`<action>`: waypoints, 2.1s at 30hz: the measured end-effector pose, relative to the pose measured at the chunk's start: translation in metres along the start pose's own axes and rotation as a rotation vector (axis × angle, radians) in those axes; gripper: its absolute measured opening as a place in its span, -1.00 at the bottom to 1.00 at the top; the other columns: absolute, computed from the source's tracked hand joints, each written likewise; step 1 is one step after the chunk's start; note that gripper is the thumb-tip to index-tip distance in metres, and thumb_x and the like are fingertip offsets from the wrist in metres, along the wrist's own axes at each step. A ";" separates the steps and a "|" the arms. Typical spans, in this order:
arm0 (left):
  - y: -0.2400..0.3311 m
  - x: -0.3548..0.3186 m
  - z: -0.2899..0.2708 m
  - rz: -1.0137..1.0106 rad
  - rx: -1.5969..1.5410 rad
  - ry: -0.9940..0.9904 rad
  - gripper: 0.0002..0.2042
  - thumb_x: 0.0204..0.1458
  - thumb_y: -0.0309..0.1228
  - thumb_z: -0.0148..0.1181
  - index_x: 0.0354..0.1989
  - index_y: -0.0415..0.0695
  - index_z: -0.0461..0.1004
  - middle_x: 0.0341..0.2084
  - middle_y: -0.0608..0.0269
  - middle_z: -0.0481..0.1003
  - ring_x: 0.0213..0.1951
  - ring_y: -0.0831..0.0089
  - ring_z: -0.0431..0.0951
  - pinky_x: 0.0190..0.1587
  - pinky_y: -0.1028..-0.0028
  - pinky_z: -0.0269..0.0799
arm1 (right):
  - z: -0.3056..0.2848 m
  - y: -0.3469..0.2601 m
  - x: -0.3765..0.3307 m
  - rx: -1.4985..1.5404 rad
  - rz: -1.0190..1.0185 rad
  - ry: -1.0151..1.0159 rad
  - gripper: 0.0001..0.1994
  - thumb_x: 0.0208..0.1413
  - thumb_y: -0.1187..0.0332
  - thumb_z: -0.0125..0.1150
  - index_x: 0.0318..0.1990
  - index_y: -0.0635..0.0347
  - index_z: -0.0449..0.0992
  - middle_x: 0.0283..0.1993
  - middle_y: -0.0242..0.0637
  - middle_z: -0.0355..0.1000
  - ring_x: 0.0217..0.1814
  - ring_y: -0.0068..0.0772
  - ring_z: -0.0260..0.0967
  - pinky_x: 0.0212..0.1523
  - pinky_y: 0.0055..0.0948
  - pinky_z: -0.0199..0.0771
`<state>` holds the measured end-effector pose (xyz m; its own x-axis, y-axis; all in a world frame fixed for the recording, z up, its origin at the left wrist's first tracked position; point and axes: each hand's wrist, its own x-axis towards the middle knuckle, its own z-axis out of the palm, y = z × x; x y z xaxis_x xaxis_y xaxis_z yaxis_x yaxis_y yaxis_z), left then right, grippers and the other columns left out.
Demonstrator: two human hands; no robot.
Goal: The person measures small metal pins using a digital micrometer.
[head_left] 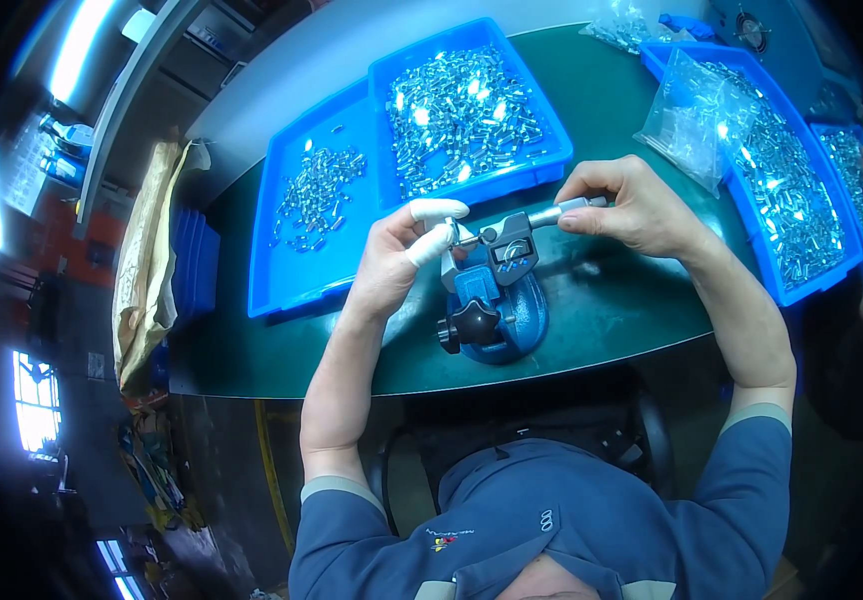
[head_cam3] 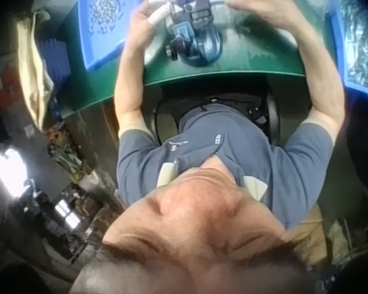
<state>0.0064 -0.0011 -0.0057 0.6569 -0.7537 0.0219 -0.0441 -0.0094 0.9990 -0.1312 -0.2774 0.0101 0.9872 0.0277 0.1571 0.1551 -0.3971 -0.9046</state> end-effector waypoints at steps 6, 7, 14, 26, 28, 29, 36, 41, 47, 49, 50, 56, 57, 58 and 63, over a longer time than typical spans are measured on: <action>0.002 -0.002 -0.001 -0.019 -0.005 0.004 -0.69 0.13 -0.38 0.32 0.01 -0.23 0.54 -0.28 0.21 0.61 -0.27 0.50 0.62 -0.13 0.47 0.55 | 0.001 0.001 0.002 0.025 0.013 -0.026 -0.75 0.14 0.24 0.35 -0.27 0.30 0.62 -0.44 -0.36 0.50 -0.39 -0.60 0.37 -0.37 -0.56 0.31; 0.001 -0.002 -0.001 -0.022 -0.011 0.005 -0.69 0.13 -0.38 0.32 0.01 -0.23 0.54 -0.29 0.21 0.61 -0.27 0.50 0.62 -0.13 0.47 0.55 | 0.001 0.001 0.002 0.019 0.015 -0.026 -0.75 0.16 0.24 0.33 -0.28 0.30 0.62 -0.45 -0.36 0.51 -0.40 -0.60 0.40 -0.37 -0.56 0.33; 0.000 -0.001 0.000 -0.014 -0.032 -0.004 -0.69 0.13 -0.37 0.32 0.01 -0.23 0.53 -0.29 0.21 0.61 -0.28 0.51 0.62 -0.15 0.48 0.56 | 0.001 0.001 0.002 0.014 0.025 -0.030 -0.73 0.19 0.22 0.29 -0.29 0.32 0.61 -0.46 -0.34 0.52 -0.40 -0.58 0.44 -0.37 -0.57 0.37; -0.002 0.000 0.000 -0.016 -0.069 -0.002 -0.66 0.14 -0.33 0.32 0.03 -0.23 0.53 -0.28 0.21 0.61 -0.28 0.52 0.61 -0.18 0.51 0.57 | 0.000 0.000 0.002 0.019 0.036 -0.034 -0.73 0.18 0.22 0.30 -0.28 0.31 0.62 -0.44 -0.33 0.52 -0.39 -0.58 0.43 -0.36 -0.55 0.36; -0.002 0.001 0.000 -0.009 -0.040 -0.008 -0.67 0.14 -0.35 0.31 0.03 -0.23 0.53 -0.28 0.21 0.61 -0.27 0.52 0.61 -0.17 0.51 0.57 | 0.001 -0.001 0.001 0.033 0.016 -0.029 -0.74 0.17 0.23 0.31 -0.27 0.31 0.62 -0.44 -0.34 0.51 -0.39 -0.59 0.41 -0.35 -0.55 0.35; -0.002 0.001 -0.001 -0.003 -0.012 -0.012 -0.68 0.14 -0.36 0.31 0.02 -0.23 0.53 -0.29 0.20 0.61 -0.27 0.51 0.61 -0.17 0.51 0.56 | 0.001 -0.002 0.001 0.048 -0.003 -0.024 -0.74 0.17 0.23 0.32 -0.26 0.31 0.62 -0.43 -0.34 0.51 -0.38 -0.59 0.40 -0.35 -0.55 0.34; 0.008 0.006 -0.026 0.166 0.214 0.254 -0.72 0.16 -0.45 0.26 0.02 -0.25 0.53 -0.30 0.15 0.63 -0.27 0.47 0.61 -0.12 0.44 0.53 | 0.000 0.001 0.000 -0.002 -0.037 0.006 -0.71 0.12 0.20 0.37 -0.23 0.30 0.61 -0.40 -0.32 0.50 -0.36 -0.55 0.37 -0.33 -0.49 0.35; 0.026 0.020 -0.074 0.423 0.996 0.712 -0.68 0.12 -0.49 0.28 0.07 -0.23 0.53 -0.07 0.09 0.59 -0.08 0.40 0.60 -0.05 0.44 0.52 | 0.002 -0.002 -0.001 0.014 0.016 -0.015 -0.75 0.11 0.27 0.36 -0.22 0.31 0.61 -0.40 -0.36 0.50 -0.35 -0.60 0.38 -0.32 -0.55 0.35; 0.018 0.078 -0.046 0.153 1.100 0.134 -0.74 0.05 -0.41 0.33 -0.09 -0.21 0.62 -0.21 0.03 0.65 -0.11 0.23 0.66 0.02 0.33 0.50 | 0.001 -0.003 0.000 0.031 0.058 -0.051 -0.74 0.12 0.28 0.35 -0.19 0.31 0.60 -0.38 -0.34 0.52 -0.31 -0.60 0.43 -0.29 -0.56 0.38; 0.017 0.098 -0.032 0.053 1.141 0.046 -0.74 0.03 -0.39 0.35 -0.11 -0.21 0.63 -0.24 0.03 0.65 -0.14 0.23 0.66 -0.02 0.33 0.51 | 0.002 0.000 0.000 0.040 0.051 -0.055 -0.73 0.12 0.26 0.36 -0.19 0.31 0.60 -0.38 -0.34 0.52 -0.32 -0.60 0.42 -0.30 -0.55 0.38; 0.018 0.106 -0.028 -0.053 1.184 -0.046 -0.74 0.01 -0.37 0.37 -0.14 -0.21 0.64 -0.27 0.03 0.65 -0.17 0.22 0.66 -0.06 0.32 0.52 | 0.001 0.001 0.000 0.055 0.043 -0.061 -0.72 0.12 0.24 0.37 -0.19 0.31 0.60 -0.38 -0.34 0.52 -0.33 -0.61 0.41 -0.30 -0.55 0.37; -0.006 0.130 -0.039 -0.031 1.148 -0.047 -0.80 -0.07 -0.33 0.42 -0.31 -0.16 0.63 -0.43 0.10 0.62 -0.32 0.25 0.64 -0.22 0.29 0.51 | 0.000 -0.004 0.000 -0.027 0.029 -0.051 -0.68 0.11 0.20 0.39 -0.17 0.30 0.60 -0.38 -0.33 0.51 -0.36 -0.60 0.38 -0.33 -0.53 0.36; -0.008 0.131 -0.042 -0.001 1.090 -0.053 -0.80 -0.08 -0.37 0.43 -0.31 -0.17 0.62 -0.44 0.11 0.61 -0.34 0.30 0.63 -0.22 0.32 0.50 | 0.001 -0.003 -0.001 -0.044 0.036 -0.048 -0.68 0.11 0.19 0.38 -0.17 0.29 0.60 -0.38 -0.33 0.51 -0.36 -0.59 0.38 -0.33 -0.54 0.36; -0.008 0.131 -0.042 -0.036 1.064 -0.066 -0.80 -0.08 -0.45 0.42 -0.27 -0.18 0.59 -0.43 0.13 0.60 -0.35 0.35 0.60 -0.21 0.36 0.50 | 0.000 -0.002 -0.001 -0.043 0.041 -0.044 -0.68 0.11 0.19 0.38 -0.17 0.29 0.60 -0.38 -0.33 0.51 -0.36 -0.59 0.38 -0.33 -0.54 0.36; -0.006 0.113 -0.039 0.132 0.886 0.038 -0.76 0.03 -0.48 0.36 -0.12 -0.24 0.57 -0.30 0.22 0.59 -0.25 0.46 0.56 -0.11 0.42 0.48 | 0.000 0.000 0.000 -0.048 0.012 -0.052 -0.70 0.11 0.22 0.38 -0.16 0.29 0.60 -0.38 -0.33 0.51 -0.36 -0.58 0.41 -0.34 -0.54 0.38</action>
<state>0.1100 -0.0603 -0.0073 0.6291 -0.7624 0.1512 -0.6756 -0.4402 0.5914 -0.1311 -0.2778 0.0098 0.9897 0.0697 0.1248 0.1428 -0.4409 -0.8861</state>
